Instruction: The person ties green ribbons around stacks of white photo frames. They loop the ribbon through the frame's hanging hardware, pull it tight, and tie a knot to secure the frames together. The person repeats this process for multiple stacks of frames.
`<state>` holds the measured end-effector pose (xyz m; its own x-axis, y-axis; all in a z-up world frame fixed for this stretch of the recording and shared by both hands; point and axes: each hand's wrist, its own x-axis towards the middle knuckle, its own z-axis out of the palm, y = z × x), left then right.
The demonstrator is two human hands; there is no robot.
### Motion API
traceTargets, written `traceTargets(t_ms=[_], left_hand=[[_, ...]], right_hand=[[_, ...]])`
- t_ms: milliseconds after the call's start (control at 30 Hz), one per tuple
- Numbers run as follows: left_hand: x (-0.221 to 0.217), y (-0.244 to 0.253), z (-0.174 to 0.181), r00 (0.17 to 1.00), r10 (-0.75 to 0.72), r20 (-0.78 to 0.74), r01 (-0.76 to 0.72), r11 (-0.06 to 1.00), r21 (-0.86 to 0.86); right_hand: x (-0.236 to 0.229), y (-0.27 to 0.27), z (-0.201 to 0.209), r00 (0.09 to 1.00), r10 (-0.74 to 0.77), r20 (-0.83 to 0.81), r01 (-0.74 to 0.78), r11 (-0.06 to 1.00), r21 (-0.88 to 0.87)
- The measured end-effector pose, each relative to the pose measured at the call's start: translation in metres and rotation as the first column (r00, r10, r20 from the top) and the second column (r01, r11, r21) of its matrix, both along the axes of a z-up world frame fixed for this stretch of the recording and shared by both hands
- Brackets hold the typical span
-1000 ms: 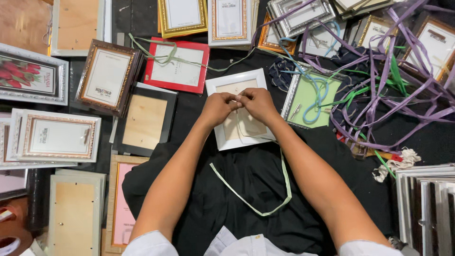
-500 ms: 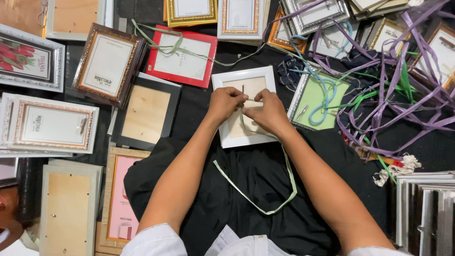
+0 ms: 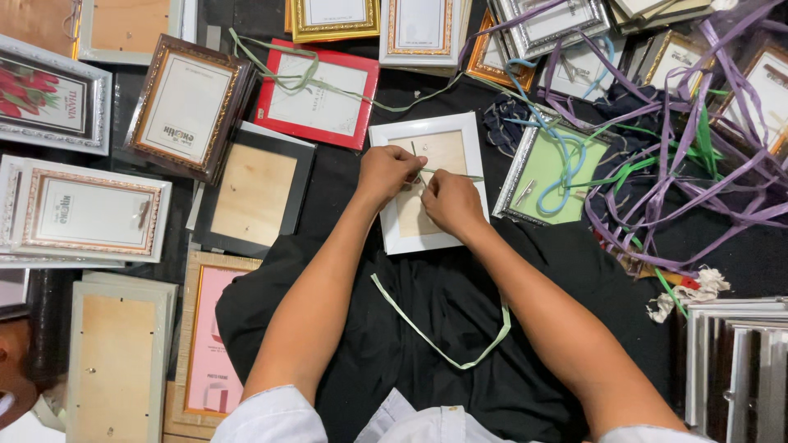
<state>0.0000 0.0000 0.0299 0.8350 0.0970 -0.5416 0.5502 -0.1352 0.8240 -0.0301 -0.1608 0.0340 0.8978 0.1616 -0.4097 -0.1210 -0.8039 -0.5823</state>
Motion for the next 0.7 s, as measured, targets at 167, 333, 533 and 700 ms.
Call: traceTargets(t_ms=[167,333,533,700], left_hand=[[0.001,0.002,0.021,0.989,-0.138,0.06,0.125,0.977,0.175],[0.005,0.002,0.012,0.982,-0.166,0.088,0.137,0.954,0.266],[0.003,0.0,0.033,0.91,-0.374,0.178,0.227,0.809,0.542],[0.01,0.006,0.034,0.864,-0.493,0.101,0.33,0.706,0.627]], right_hand=[[-0.001,-0.002,0.007,0.98,-0.138,-0.14,0.164,0.967,0.195],[-0.001,0.004,0.011,0.972,-0.159,-0.173,0.204,0.938,0.281],[0.0,0.006,0.006,0.968,-0.174,-0.181,0.226,0.918,0.326],[-0.007,0.004,0.033,0.991,0.136,-0.003,-0.136,0.991,0.008]])
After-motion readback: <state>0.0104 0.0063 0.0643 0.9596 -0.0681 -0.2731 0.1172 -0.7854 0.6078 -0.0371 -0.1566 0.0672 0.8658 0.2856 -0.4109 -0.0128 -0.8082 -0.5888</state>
